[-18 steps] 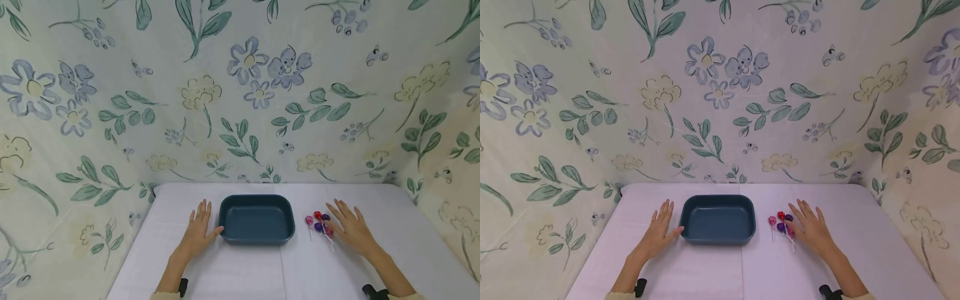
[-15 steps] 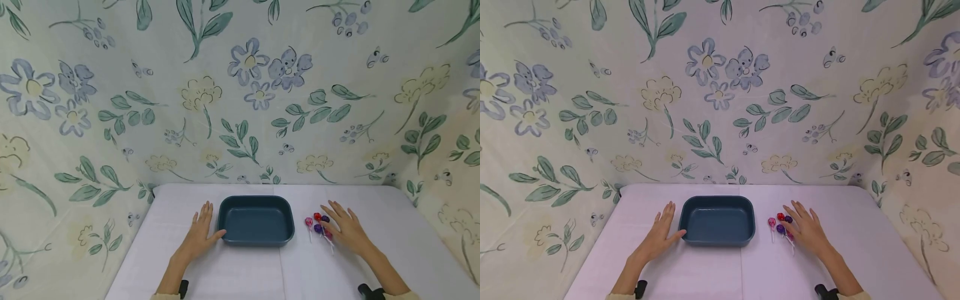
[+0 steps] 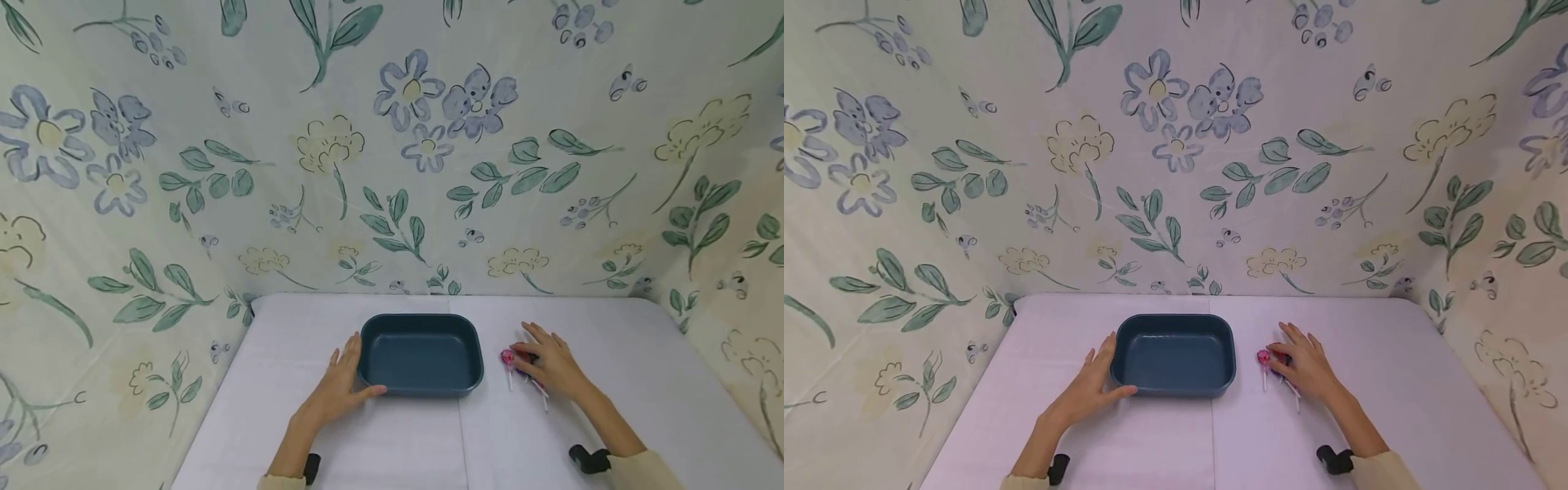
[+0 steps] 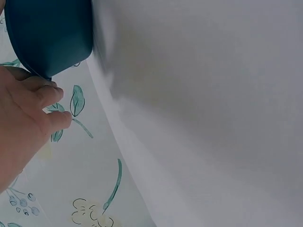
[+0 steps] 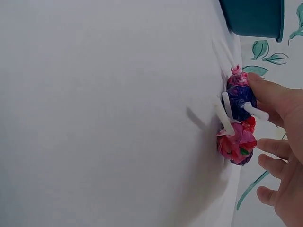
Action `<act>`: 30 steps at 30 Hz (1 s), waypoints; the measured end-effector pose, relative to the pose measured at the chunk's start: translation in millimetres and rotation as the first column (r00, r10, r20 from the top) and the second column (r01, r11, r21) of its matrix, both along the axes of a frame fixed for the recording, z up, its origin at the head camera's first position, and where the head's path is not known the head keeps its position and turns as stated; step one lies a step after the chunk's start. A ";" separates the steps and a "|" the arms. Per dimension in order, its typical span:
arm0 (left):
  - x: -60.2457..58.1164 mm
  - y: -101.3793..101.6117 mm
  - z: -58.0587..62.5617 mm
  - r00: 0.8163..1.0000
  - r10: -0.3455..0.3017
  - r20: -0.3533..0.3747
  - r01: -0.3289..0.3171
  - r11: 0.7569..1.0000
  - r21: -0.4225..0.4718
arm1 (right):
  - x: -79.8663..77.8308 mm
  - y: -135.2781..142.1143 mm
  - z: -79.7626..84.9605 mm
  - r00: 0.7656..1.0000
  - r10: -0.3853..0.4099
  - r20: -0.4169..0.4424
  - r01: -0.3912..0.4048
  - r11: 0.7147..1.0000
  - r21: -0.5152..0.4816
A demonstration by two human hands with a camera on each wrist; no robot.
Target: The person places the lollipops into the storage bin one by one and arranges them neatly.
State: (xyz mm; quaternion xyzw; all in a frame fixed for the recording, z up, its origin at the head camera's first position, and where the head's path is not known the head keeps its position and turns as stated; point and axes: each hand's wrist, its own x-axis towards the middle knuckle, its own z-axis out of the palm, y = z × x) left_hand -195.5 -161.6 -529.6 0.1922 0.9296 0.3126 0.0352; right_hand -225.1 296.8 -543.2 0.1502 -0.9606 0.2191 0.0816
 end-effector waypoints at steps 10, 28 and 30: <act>2.1 3.3 -1.1 1.000 0.000 -0.017 0.000 1.000 -0.004 | -1.5 -8.2 2.6 1.000 -0.004 0.023 0.004 1.000 0.004; 1.9 4.8 -2.9 1.000 0.002 -0.012 -0.002 1.000 0.006 | -8.6 -15.4 3.7 1.000 0.014 0.025 -0.013 0.999 -0.034; 1.7 5.0 -3.5 1.000 0.000 -0.016 0.000 1.000 0.012 | -9.2 -15.9 4.3 1.000 0.017 0.002 -0.016 0.999 -0.042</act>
